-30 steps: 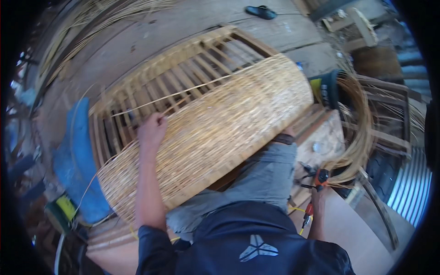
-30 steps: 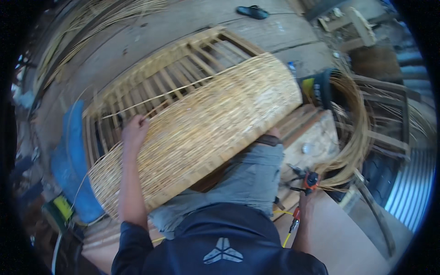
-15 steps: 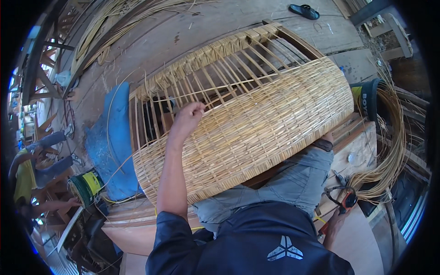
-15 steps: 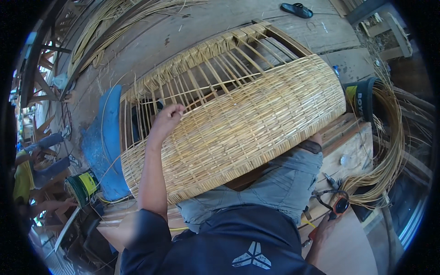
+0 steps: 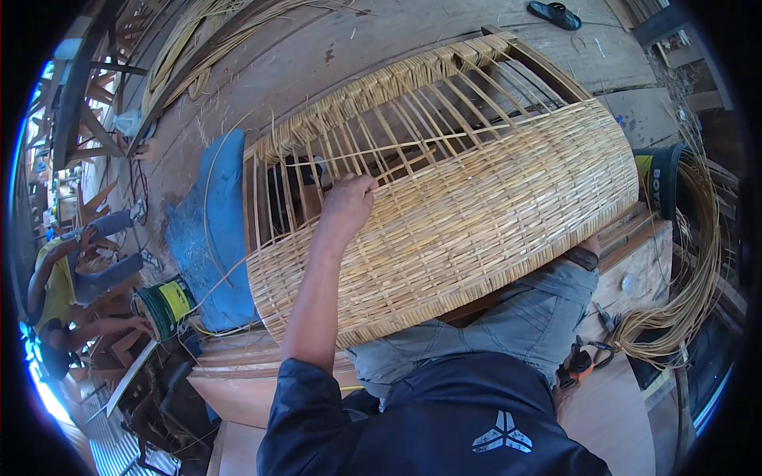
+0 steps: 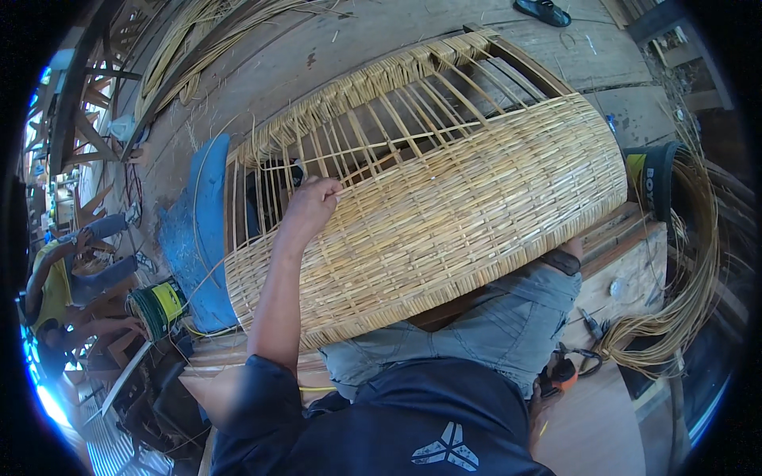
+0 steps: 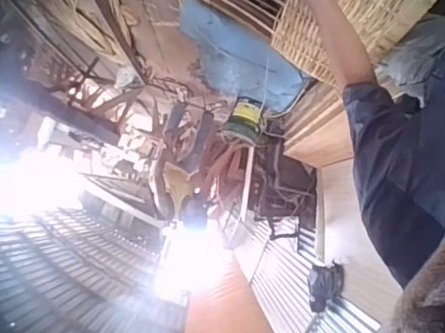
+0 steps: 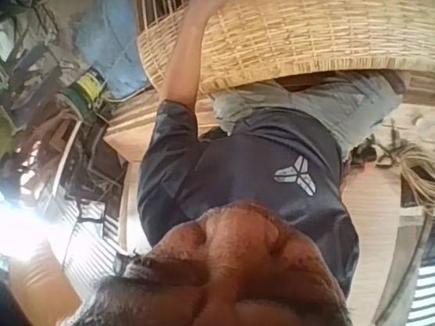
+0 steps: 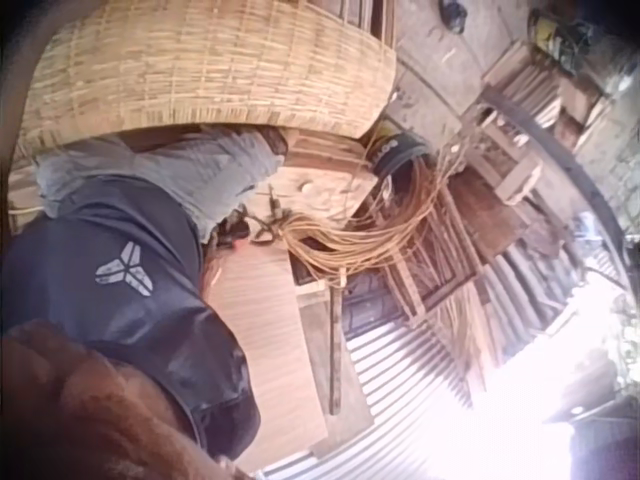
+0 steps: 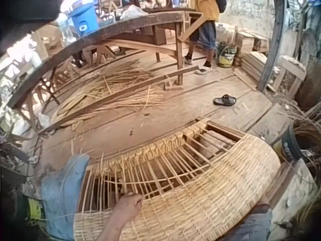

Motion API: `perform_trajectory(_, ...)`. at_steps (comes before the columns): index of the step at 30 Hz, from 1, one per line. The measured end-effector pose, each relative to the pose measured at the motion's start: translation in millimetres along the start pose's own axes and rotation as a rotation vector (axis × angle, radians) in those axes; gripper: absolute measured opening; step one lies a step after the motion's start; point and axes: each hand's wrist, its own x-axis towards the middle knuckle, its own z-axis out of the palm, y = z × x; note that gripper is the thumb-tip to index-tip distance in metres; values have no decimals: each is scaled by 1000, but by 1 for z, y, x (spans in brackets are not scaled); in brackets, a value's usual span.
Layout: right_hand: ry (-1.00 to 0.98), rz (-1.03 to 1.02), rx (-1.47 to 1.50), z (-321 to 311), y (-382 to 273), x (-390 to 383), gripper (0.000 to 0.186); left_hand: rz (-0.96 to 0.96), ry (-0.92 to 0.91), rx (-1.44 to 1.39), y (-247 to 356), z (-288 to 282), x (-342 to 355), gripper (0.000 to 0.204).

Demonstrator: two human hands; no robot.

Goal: Weaving and assembling a bamboo birdcage structure using bamboo strips and a staple gun.

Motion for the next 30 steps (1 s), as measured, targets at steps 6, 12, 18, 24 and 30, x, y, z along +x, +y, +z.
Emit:
perform_trajectory(6, -259, 34, -166, 6, 19, 17, 46, 88, 49, -27, 8, -15, 14, 19)
perform_trajectory(12, -652, 23, -501, -57, -19, 14, 39, -86, 119, -258, 21, -4, 9, 17)
perform_trajectory(18, -110, -495, -245, -118, -200, 33, 27, 62, 187, 439, 31, 11, -8, 24)
perform_trajectory(24, -202, -1094, 261, -66, -408, 1, 25, 32, 132, 503, 26, 18, -28, 43)
perform_trajectory(30, -230, -1627, 138, 21, -543, -37, 19, -20, 239, 304, 17, 22, -26, 54)
